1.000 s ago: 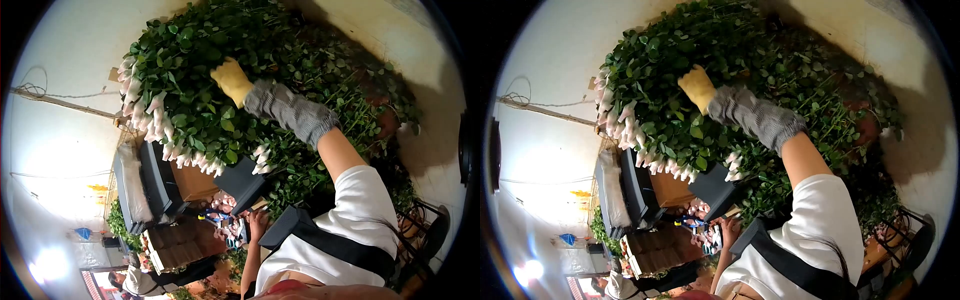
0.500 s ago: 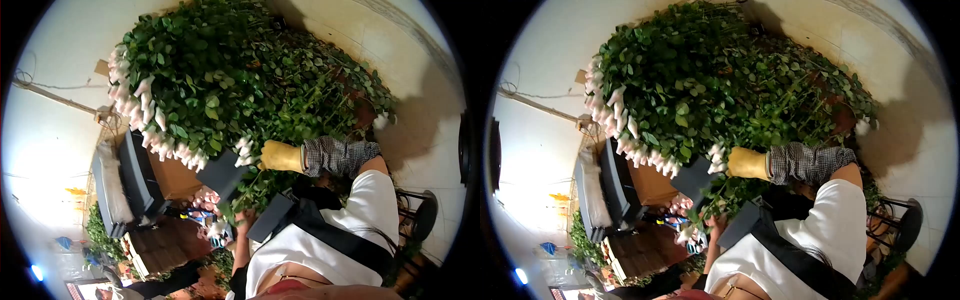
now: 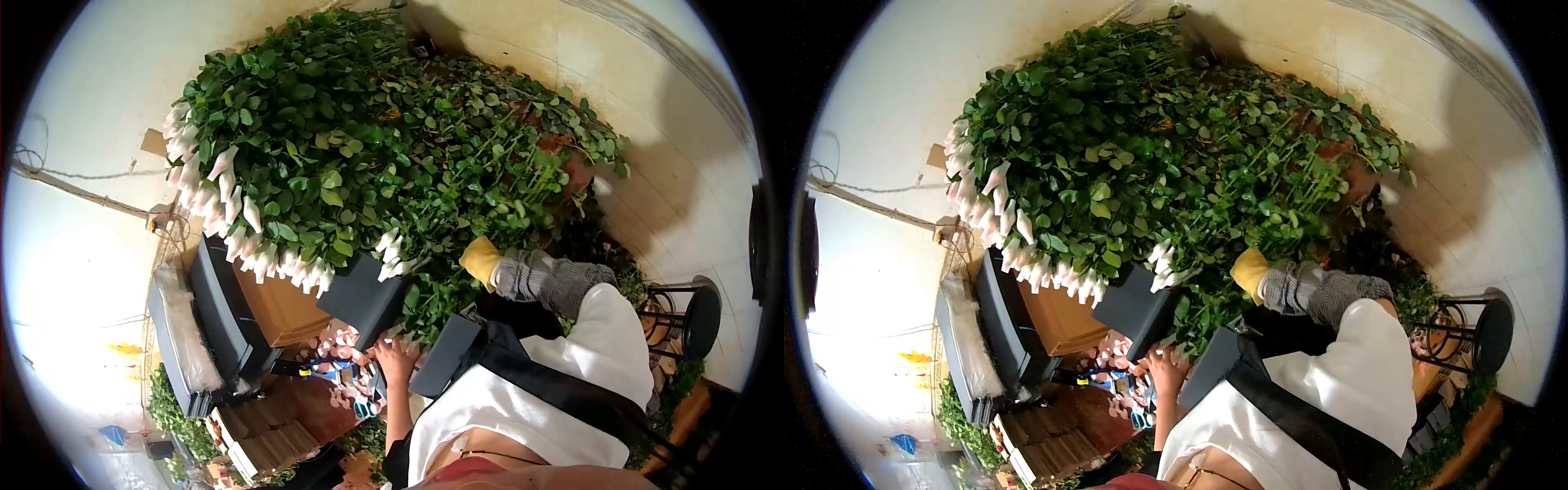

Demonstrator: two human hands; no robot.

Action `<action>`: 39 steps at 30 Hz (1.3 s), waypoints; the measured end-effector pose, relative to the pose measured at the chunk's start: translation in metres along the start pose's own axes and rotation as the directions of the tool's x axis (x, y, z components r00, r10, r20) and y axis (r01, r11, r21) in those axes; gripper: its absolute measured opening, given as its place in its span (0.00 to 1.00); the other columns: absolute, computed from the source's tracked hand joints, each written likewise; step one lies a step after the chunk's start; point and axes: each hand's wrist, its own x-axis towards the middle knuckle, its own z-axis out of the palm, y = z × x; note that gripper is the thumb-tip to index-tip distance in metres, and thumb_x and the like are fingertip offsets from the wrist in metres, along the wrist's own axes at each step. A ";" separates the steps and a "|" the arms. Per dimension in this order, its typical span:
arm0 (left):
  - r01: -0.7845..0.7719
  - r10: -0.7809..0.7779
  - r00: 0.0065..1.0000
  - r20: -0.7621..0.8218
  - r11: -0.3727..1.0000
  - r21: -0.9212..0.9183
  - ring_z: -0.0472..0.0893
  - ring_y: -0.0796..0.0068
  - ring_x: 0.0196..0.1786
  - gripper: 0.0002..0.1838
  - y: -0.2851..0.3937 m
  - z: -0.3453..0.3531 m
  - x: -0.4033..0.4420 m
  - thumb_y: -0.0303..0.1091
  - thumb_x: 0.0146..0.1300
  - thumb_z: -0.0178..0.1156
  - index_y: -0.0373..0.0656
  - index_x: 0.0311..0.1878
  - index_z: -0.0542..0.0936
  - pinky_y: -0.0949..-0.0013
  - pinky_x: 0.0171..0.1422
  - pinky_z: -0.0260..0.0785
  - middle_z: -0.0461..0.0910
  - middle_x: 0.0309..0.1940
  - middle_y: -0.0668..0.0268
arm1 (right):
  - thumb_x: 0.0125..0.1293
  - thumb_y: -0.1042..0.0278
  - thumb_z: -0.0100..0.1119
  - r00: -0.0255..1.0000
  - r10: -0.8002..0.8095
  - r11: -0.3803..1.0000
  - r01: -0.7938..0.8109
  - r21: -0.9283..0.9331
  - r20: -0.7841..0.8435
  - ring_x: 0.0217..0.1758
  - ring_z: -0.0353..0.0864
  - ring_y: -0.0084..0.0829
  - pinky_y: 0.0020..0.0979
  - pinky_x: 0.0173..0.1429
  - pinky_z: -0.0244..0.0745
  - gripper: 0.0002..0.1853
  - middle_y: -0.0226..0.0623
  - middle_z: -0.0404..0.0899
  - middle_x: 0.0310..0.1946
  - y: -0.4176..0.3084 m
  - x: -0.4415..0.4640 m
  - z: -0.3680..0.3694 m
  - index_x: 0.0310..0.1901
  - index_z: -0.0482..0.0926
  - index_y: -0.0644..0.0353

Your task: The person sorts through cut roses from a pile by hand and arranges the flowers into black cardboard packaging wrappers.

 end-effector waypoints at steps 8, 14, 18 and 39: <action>0.059 -0.061 0.998 0.023 0.995 0.076 0.63 0.37 0.67 0.32 -0.002 0.019 -0.016 0.44 0.51 0.71 0.51 0.61 0.77 0.40 0.70 0.59 0.67 0.64 0.48 | 0.67 0.50 0.57 0.911 -0.274 0.894 0.124 0.430 0.307 0.58 0.80 0.46 0.43 0.58 0.75 0.29 0.46 0.81 0.56 0.061 0.056 0.038 0.65 0.74 0.57; 0.095 -0.092 0.995 0.044 0.993 -0.070 0.64 0.41 0.69 0.28 -0.005 0.018 -0.010 0.44 0.49 0.72 0.50 0.56 0.82 0.41 0.73 0.55 0.67 0.66 0.50 | 0.70 0.51 0.57 0.880 -0.231 0.745 0.434 0.506 -0.414 0.57 0.81 0.42 0.41 0.61 0.78 0.28 0.45 0.79 0.58 0.096 0.053 -0.166 0.66 0.71 0.55; 0.052 -0.058 0.998 -0.038 0.988 -0.143 0.66 0.35 0.66 0.27 0.004 0.014 -0.011 0.31 0.48 0.71 0.45 0.56 0.80 0.40 0.66 0.64 0.65 0.66 0.43 | 0.70 0.68 0.60 0.170 0.036 0.539 0.827 0.162 -0.985 0.57 0.83 0.35 0.38 0.65 0.79 0.24 0.43 0.82 0.55 0.084 0.094 -0.312 0.67 0.71 0.52; 0.141 -0.145 0.989 -0.012 0.977 -0.159 0.66 0.37 0.67 0.26 0.011 0.015 -0.011 0.36 0.53 0.70 0.45 0.58 0.79 0.44 0.70 0.62 0.63 0.68 0.43 | 0.62 0.68 0.56 0.221 0.083 0.978 0.168 0.122 -0.972 0.42 0.86 0.38 0.38 0.62 0.71 0.17 0.36 0.86 0.35 0.029 0.166 -0.378 0.53 0.81 0.56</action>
